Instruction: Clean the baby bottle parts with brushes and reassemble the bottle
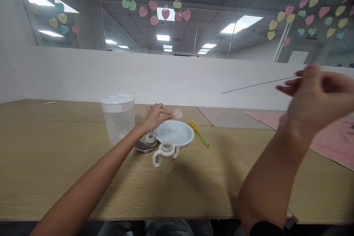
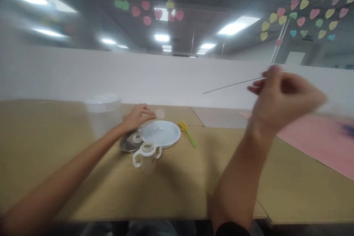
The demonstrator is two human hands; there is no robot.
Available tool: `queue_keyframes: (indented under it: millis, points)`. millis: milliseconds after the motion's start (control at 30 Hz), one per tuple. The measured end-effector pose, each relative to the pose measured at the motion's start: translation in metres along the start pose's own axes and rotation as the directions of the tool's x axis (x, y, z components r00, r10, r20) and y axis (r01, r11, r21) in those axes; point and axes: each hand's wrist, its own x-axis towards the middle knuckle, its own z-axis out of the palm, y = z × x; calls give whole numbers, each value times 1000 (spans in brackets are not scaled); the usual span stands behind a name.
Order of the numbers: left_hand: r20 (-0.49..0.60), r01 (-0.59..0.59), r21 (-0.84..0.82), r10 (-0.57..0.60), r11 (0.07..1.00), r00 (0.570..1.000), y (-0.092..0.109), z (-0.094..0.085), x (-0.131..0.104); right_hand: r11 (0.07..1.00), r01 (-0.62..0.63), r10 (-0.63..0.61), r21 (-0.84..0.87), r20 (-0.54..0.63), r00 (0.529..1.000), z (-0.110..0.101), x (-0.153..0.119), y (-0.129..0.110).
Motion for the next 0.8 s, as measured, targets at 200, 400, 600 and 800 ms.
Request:
queue_keyframes:
  millis: [200,400,600,800]
  points:
    - [283,-391,403,294,827,913,-9,25,0,897,-422,438,-134,401,804,74,-33,42]
    - [388,-406,302,277,863,879,-17,52,-7,826,-282,563,-488,736,376,127,-85,66]
    - [174,122,-317,-68,941,982,-28,58,-16,770,-105,635,-629,738,228,135,-107,68]
    - [104,238,-608,-222,758,970,-3,21,-2,647,66,732,-759,643,223,136,-109,69]
